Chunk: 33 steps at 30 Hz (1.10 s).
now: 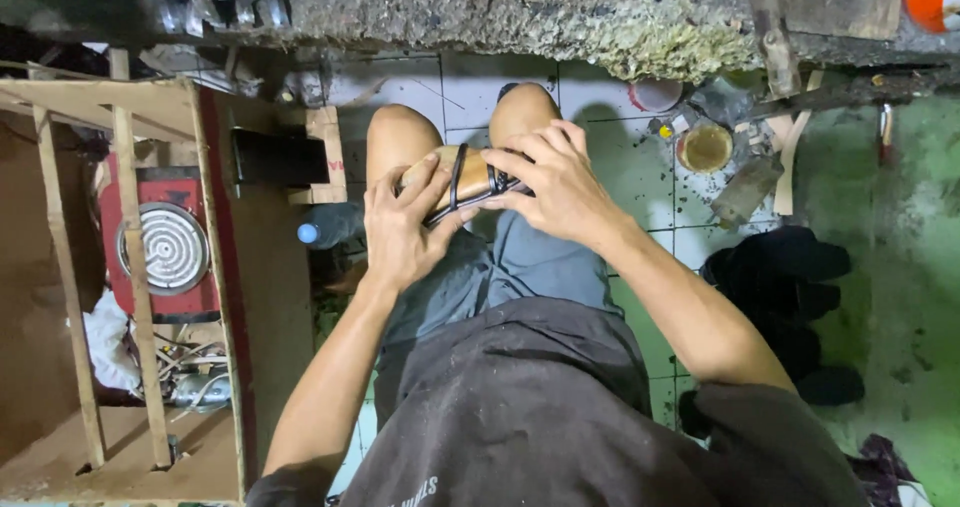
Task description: Assembling a sandal by attaching straps to a shoe last and sole using manual manipulation and a hammer.
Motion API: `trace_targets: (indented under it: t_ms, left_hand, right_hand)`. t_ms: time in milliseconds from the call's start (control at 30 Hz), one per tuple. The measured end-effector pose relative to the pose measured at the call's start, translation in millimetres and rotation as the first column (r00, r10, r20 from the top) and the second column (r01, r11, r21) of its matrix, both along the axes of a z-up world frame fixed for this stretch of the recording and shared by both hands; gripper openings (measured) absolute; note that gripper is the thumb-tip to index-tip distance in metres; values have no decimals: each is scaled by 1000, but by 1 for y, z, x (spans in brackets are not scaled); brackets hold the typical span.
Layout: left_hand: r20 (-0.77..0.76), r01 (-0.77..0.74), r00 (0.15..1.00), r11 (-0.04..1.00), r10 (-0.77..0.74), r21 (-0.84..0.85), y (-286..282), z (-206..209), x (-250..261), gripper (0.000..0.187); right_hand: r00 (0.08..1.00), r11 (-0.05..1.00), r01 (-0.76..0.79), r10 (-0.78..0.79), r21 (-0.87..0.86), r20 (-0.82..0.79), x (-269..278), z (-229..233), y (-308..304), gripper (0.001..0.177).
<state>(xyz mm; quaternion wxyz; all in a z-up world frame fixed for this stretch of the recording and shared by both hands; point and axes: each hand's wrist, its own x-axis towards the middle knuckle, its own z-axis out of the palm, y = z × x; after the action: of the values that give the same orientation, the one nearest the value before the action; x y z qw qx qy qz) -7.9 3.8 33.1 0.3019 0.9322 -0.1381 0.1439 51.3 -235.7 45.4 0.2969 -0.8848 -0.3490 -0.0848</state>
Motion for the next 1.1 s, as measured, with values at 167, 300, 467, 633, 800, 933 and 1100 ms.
trace_targets:
  t_ms: [167, 300, 467, 633, 800, 933, 1100]
  left_hand:
    - [-4, -6, 1000, 1000, 6, 5, -1, -2, -1, 57]
    - [-131, -17, 991, 999, 12, -42, -6, 25, -2, 58]
    - [-722, -575, 680, 705, 129, -415, -39, 50, -22, 54]
    - [-697, -578, 717, 554, -5, -599, -81, 67, -39, 47]
    - [-759, -655, 648, 550, 57, -518, -83, 41, -51, 45]
    - [-811, -628, 584, 637, 7, -447, -77, 16, -62, 42]
    - [-771, -584, 637, 657, 5, -478, -67, 41, -42, 51]
  right_hand:
    - [992, 998, 53, -57, -41, -115, 5, -15, -3, 56]
    - [964, 981, 162, -134, 110, -228, -9, 12, -2, 72]
    - [707, 504, 560, 124, 658, -696, -58, -50, 4, 116]
    - [794, 473, 479, 126, 739, -595, -55, -26, 35, 130]
    - [809, 520, 461, 85, 719, -581, -52, -3, 35, 115]
    - [709, 557, 572, 33, 602, -704, -52, 10, 30, 73]
    - [590, 488, 700, 19, 522, -808, -61, 10, 36, 26]
